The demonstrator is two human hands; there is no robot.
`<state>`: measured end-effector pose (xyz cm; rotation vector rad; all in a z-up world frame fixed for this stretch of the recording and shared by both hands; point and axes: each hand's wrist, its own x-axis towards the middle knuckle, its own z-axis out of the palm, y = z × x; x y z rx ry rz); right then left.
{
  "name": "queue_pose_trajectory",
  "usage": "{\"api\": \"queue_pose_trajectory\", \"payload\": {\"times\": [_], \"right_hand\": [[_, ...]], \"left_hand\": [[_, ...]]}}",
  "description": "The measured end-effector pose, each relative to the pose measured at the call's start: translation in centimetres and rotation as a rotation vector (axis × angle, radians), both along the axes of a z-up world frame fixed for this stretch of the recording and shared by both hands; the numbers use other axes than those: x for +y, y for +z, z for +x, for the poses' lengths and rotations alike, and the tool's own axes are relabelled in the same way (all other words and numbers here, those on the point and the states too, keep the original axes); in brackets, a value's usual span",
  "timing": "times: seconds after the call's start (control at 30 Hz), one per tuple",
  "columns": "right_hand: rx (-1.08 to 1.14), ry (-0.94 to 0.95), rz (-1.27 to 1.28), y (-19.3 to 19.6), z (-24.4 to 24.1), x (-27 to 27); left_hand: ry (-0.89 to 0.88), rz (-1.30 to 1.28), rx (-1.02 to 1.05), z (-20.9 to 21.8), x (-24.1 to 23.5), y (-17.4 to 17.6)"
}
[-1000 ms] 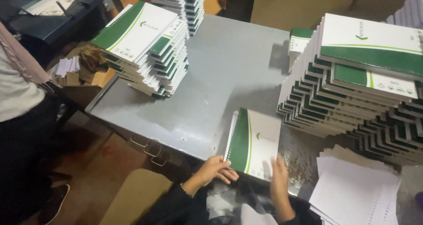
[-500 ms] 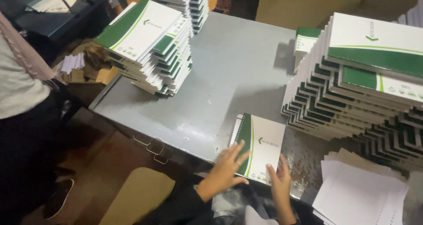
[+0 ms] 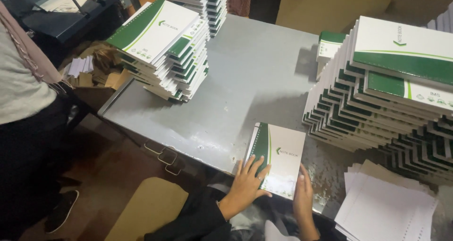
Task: Inspecting and stacking spiral-bound notebooks in a print shop finishing area.
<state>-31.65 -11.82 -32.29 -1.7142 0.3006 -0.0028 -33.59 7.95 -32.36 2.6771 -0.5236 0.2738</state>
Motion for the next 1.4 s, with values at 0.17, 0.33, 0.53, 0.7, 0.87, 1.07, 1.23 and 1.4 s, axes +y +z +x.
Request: {"api": "queue_pose_trajectory", "payload": {"times": [0.17, 0.33, 0.53, 0.7, 0.87, 1.07, 1.23, 1.4], "right_hand": [[0.053, 0.000, 0.019, -1.8, 0.3, -0.4], [-0.051, 0.036, 0.085, -1.7, 0.1, -0.5], [-0.146, 0.104, 0.213, -4.3, 0.9, -0.7], [-0.112, 0.121, 0.113, -1.2, 0.1, -0.2], [-0.130, 0.132, 0.071, -1.0, 0.0, -0.3], [-0.122, 0.113, 0.091, -1.4, 0.4, -0.2], [-0.126, 0.087, 0.211, -2.6, 0.6, -0.2], [-0.032, 0.029, 0.385, 0.1, 0.2, 0.8]], "left_hand": [[-0.001, -0.011, -0.092, -0.3, 0.6, -0.3], [-0.001, -0.536, -0.119, -1.1, 1.8, 2.6], [0.617, -1.000, 0.022, 2.1, 5.7, -5.9], [0.722, -1.521, 0.271, 2.1, 7.9, -2.7], [0.846, -1.648, 0.119, 1.9, 10.7, 1.1], [0.983, -1.708, 0.268, 1.9, 13.6, 0.3], [0.851, -1.207, 0.541, -0.3, 15.2, 2.6], [0.731, -1.034, 0.797, -0.8, 14.6, 0.8]]}}
